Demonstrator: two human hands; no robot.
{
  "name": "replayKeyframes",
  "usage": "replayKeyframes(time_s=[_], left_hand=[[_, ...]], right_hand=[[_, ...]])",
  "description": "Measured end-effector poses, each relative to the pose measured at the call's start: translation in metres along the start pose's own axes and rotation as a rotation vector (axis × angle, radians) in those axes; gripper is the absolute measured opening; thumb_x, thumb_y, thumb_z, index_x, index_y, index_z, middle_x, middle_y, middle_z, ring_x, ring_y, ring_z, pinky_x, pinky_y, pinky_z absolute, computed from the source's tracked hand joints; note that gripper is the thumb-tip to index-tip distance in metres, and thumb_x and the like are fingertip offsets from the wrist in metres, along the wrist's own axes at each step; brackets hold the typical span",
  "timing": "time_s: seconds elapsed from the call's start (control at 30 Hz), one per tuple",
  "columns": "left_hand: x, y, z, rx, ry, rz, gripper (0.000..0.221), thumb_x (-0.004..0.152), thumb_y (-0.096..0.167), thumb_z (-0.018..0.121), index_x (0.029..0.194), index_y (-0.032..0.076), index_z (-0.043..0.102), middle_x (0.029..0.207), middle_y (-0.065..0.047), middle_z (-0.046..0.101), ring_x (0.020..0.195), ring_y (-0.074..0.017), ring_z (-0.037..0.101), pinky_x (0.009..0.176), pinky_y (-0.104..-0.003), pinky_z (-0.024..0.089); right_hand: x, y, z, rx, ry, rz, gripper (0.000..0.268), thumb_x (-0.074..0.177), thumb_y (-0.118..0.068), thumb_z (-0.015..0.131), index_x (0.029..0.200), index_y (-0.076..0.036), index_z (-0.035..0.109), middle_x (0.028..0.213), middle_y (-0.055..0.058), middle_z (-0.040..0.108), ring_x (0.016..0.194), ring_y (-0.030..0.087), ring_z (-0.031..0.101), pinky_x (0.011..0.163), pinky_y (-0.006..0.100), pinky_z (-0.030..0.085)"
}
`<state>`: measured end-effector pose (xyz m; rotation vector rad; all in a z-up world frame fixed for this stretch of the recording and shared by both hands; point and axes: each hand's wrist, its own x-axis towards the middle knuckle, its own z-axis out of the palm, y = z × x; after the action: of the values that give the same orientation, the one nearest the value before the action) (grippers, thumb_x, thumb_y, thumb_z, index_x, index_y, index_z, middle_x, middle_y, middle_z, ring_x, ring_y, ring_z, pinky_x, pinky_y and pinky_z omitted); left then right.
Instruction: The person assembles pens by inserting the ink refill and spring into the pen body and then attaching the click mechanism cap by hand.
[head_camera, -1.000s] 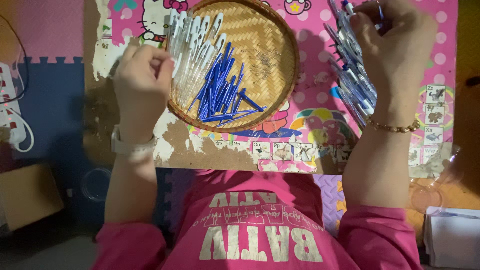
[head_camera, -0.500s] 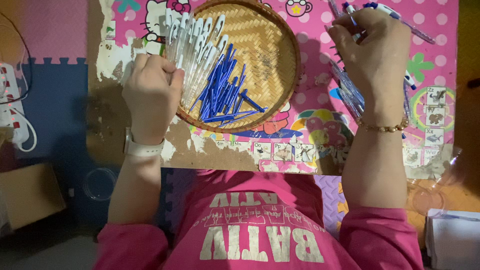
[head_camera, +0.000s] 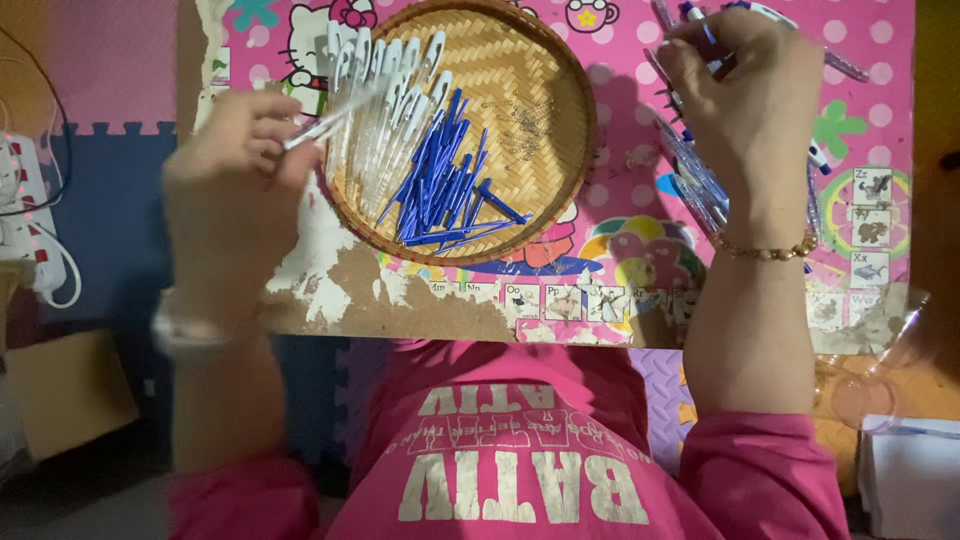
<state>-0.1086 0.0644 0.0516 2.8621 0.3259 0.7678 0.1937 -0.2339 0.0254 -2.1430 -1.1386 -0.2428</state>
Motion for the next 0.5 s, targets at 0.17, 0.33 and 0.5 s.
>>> replayKeyframes(time_s=[0.17, 0.33, 0.5], left_hand=[[0.029, 0.025, -0.061, -0.202, -0.159, -0.200, 0.031, 0.118, 0.014, 0.053, 0.129, -0.003, 0.077, 0.108, -0.014, 0.069, 0.078, -0.0179, 0.056, 0.058, -0.029, 0.039], [0.066, 0.004, -0.035, -0.547, -0.232, -0.405, 0.023, 0.108, 0.000, 0.052, 0.130, 0.001, 0.058, 0.105, -0.009, 0.065, 0.108, -0.0182, 0.078, 0.082, -0.029, 0.052], [0.097, 0.006, 0.021, -0.127, -0.386, -0.357, 0.017, 0.108, 0.003, 0.061, 0.121, 0.011, 0.069, 0.061, -0.002, 0.052, 0.057, -0.0212, 0.053, 0.055, -0.048, 0.042]], right_hand=[[-0.006, 0.024, 0.005, -0.035, 0.028, 0.035, 0.022, 0.121, -0.007, 0.074, 0.099, -0.006, 0.075, 0.082, 0.004, 0.067, 0.071, 0.012, 0.056, 0.060, 0.030, 0.039], [-0.004, 0.016, 0.001, 0.052, 0.091, 0.029, 0.015, 0.119, 0.002, 0.073, 0.109, 0.003, 0.084, 0.087, 0.008, 0.073, 0.074, 0.013, 0.059, 0.060, 0.028, 0.043], [-0.008, 0.051, 0.001, -0.070, 0.132, 0.013, 0.023, 0.124, -0.001, 0.078, 0.101, -0.002, 0.080, 0.083, 0.005, 0.071, 0.069, 0.012, 0.056, 0.058, 0.029, 0.038]])
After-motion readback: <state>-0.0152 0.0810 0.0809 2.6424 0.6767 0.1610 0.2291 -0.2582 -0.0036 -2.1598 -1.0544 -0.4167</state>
